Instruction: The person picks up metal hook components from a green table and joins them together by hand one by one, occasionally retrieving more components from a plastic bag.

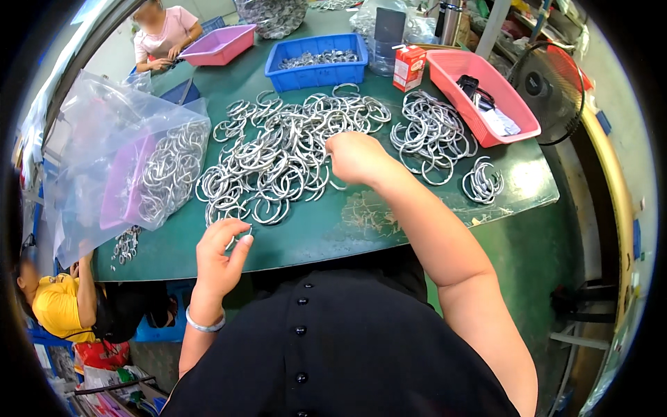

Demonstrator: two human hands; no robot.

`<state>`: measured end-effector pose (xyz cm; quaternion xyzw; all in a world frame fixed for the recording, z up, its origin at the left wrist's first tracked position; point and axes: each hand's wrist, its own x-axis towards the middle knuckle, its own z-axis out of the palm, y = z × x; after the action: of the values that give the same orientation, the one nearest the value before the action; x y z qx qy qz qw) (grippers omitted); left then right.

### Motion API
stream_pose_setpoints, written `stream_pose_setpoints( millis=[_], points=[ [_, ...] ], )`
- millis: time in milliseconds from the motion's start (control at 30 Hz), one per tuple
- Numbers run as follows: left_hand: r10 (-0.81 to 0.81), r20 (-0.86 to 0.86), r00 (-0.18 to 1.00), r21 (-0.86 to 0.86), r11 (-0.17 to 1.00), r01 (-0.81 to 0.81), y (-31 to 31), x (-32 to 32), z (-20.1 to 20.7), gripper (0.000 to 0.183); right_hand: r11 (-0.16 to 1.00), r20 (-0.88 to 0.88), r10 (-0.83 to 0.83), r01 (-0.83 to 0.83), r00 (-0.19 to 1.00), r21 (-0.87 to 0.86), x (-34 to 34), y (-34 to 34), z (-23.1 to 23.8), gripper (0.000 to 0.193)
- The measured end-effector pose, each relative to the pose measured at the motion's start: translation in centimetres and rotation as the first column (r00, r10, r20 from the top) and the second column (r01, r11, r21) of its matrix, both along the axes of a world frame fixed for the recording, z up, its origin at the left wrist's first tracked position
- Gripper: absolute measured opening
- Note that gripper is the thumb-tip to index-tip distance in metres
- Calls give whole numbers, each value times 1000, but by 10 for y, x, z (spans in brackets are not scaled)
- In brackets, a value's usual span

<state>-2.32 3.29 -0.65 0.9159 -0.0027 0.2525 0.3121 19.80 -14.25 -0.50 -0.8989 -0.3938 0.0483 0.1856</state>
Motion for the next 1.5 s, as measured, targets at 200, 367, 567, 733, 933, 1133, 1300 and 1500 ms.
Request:
stream_pose_setpoints(
  millis=[200,367,567,733,933,1133,1300,1500],
  points=[
    [-34,-137,990,-192,981,7,-7,-2,-15,15,991,-199,112,-94,974,95,11,-15,-10,21],
    [-164,-273,948,-499,867,6,-19,1,-25,16,973,-550,14,114,835,199,1,-24,-16,19],
    [-232,-332,914,-586,810,-7,-24,5,-34,18,917,-646,-11,265,763,298,0,-26,-26,19],
    [-226,-320,920,-603,798,-14,-23,5,-39,19,939,-591,44,169,805,299,-4,-29,-19,20],
    [-276,-390,879,-633,773,-38,-24,5,-40,20,970,-644,154,8,749,242,-17,-33,-11,20],
    [-351,-346,870,-830,546,-109,-33,10,-31,28,870,-811,319,188,490,455,-45,-22,-6,17],
    [-375,-218,901,-931,356,-77,-34,11,-27,25,804,-816,428,248,389,541,-61,-17,-5,15],
    [-327,-154,933,-972,218,-84,-31,10,-21,21,794,-829,431,286,357,536,-68,-15,-3,14]
  ],
)
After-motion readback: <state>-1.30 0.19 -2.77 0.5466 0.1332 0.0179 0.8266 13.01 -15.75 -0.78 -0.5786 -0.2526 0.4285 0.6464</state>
